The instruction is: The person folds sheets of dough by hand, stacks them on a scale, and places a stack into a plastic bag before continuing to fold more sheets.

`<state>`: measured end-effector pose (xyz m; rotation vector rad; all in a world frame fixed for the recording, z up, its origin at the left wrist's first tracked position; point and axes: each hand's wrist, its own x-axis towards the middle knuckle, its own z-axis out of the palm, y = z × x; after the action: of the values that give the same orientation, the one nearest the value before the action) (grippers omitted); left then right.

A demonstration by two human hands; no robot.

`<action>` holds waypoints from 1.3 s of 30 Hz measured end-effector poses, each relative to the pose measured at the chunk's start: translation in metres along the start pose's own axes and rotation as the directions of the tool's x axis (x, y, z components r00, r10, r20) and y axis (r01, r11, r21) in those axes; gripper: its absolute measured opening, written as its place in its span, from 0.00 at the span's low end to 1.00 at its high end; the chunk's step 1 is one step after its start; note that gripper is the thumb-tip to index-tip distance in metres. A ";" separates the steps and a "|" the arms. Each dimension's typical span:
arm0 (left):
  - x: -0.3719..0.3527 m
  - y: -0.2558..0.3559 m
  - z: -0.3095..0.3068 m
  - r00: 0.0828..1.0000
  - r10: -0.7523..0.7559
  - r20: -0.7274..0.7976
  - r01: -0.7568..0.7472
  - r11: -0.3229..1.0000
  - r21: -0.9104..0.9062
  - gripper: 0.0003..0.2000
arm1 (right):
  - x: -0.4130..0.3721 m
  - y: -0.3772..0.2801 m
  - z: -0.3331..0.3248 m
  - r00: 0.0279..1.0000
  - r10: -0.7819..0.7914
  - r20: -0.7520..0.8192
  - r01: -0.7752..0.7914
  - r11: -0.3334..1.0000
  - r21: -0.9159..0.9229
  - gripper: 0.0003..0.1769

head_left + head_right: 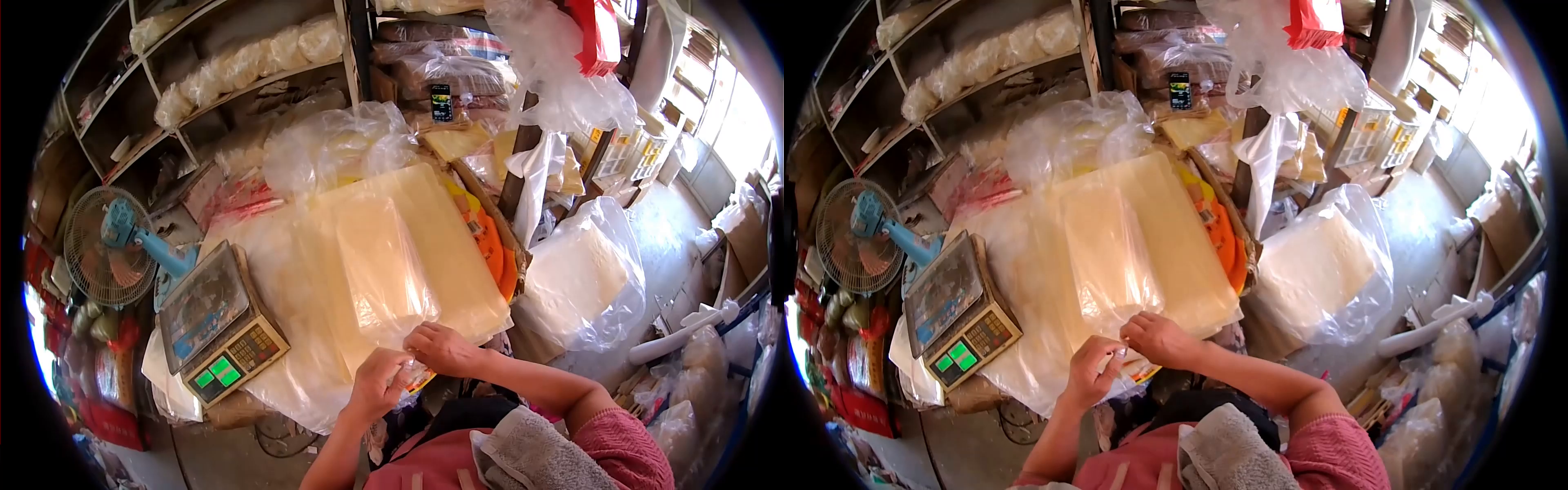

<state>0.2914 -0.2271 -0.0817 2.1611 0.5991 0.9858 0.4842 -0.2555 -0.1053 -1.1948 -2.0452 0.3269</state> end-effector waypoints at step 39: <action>0.013 -0.056 0.010 0.989 -0.067 -0.133 0.098 0.964 0.246 0.01 | 0.001 0.004 0.003 0.977 0.154 0.148 -0.128 0.977 -0.167 0.15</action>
<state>0.3007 -0.1855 -0.1214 2.2839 0.9104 1.0516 0.4841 -0.2524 -0.1088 -1.4567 -2.1611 0.3453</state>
